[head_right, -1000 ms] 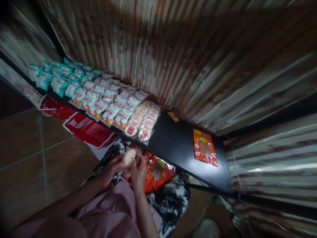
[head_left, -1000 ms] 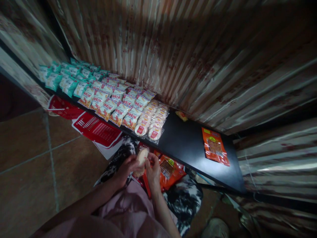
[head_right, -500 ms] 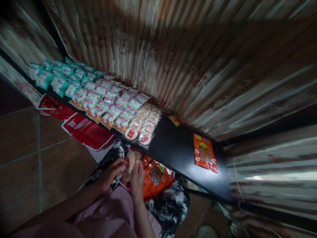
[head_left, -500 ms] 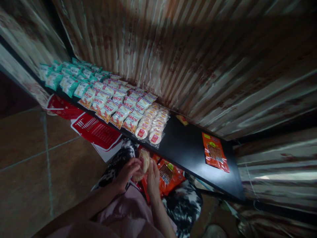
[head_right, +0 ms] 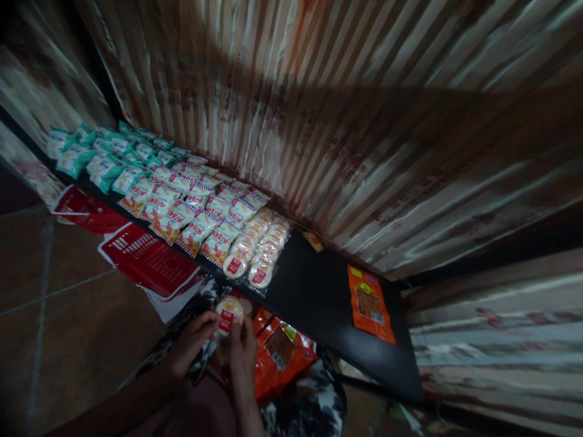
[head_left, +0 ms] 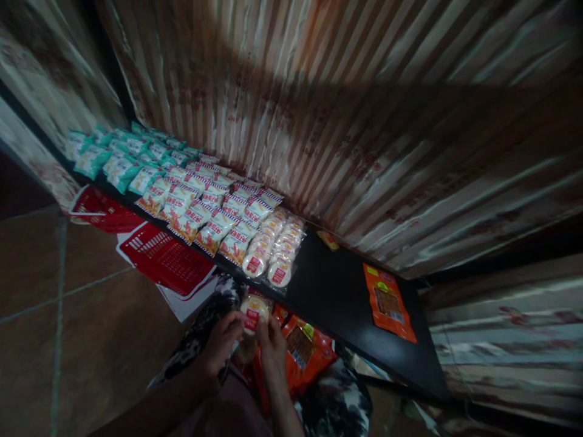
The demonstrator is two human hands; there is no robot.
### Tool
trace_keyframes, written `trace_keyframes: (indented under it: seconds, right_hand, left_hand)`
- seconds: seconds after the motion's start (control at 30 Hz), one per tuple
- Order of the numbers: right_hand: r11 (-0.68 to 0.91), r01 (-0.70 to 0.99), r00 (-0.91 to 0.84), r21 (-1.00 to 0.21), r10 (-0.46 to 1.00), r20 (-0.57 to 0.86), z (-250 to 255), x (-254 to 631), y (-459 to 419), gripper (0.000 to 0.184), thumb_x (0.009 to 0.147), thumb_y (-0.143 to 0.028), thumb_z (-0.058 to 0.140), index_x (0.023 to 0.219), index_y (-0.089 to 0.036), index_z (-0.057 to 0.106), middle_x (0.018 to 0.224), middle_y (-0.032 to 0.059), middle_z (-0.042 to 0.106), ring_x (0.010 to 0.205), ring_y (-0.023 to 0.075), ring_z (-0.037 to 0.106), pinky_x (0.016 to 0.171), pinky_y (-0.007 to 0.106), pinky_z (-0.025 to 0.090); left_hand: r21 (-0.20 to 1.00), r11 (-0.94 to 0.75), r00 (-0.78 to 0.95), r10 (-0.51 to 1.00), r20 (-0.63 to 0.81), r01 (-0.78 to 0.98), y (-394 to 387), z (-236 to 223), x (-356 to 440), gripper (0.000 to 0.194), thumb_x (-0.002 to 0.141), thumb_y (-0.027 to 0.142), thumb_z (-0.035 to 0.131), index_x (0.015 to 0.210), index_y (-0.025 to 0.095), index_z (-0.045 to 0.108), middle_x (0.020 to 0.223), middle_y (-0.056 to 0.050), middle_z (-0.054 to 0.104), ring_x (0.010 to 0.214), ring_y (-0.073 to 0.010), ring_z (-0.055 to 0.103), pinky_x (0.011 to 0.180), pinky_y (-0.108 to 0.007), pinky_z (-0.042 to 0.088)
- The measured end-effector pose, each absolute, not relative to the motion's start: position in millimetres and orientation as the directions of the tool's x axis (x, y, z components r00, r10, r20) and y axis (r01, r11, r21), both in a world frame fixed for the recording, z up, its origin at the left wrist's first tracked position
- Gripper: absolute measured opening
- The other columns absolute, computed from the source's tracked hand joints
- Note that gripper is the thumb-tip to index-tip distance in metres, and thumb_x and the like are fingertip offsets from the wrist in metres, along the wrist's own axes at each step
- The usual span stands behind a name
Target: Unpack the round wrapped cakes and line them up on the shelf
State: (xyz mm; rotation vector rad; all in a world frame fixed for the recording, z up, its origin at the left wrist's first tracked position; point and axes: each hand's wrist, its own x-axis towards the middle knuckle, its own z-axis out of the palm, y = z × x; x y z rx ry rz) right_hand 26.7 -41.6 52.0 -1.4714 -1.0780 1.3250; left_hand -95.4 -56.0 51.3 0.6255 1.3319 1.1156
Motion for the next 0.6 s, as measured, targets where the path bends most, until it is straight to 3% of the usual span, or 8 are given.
trace_keyframes:
  seconds: [0.3,0.47,0.6]
  right_hand:
    - [-0.22,0.08,0.168,-0.972,0.964,-0.205,45,46,-26,0.043,0.071,-0.055,0.063,0.093,-0.019,0.066,0.082,0.0058,0.071,0.072,0.0215,0.066,0.063,0.03,0.053]
    - [-0.208,0.205,0.299,-0.956,0.944,-0.141,41,70,-12,0.047,0.07,-0.058,0.061,0.094,-0.018,0.069,0.081,0.0066,0.072,0.071,0.0213,0.065,0.061,0.029,0.05]
    - [-0.224,0.156,0.346,-0.962,0.925,-0.159,38,90,1,0.049,0.07,-0.057,0.061,0.099,-0.018,0.067,0.084,0.0063,0.072,0.073,0.0217,0.065,0.061,0.03,0.051]
  left_hand:
    - [0.923,0.315,-0.158,0.922,-0.353,-0.221,-38,52,-83,0.019,0.068,0.039,0.06,0.074,0.021,0.063,0.072,-0.002,0.061,0.066,-0.0171,0.053,0.064,-0.028,0.042]
    - [0.946,0.257,-0.145,0.947,-0.288,-0.198,-20,52,-62,0.015,0.072,0.032,0.057,0.081,0.021,0.062,0.082,-0.003,0.062,0.078,-0.0188,0.056,0.072,-0.028,0.045]
    - [0.986,0.138,-0.152,0.977,-0.15,-0.088,1,53,-44,0.016,0.072,0.017,0.052,0.084,0.022,0.061,0.095,-0.005,0.063,0.092,-0.0204,0.057,0.083,-0.031,0.045]
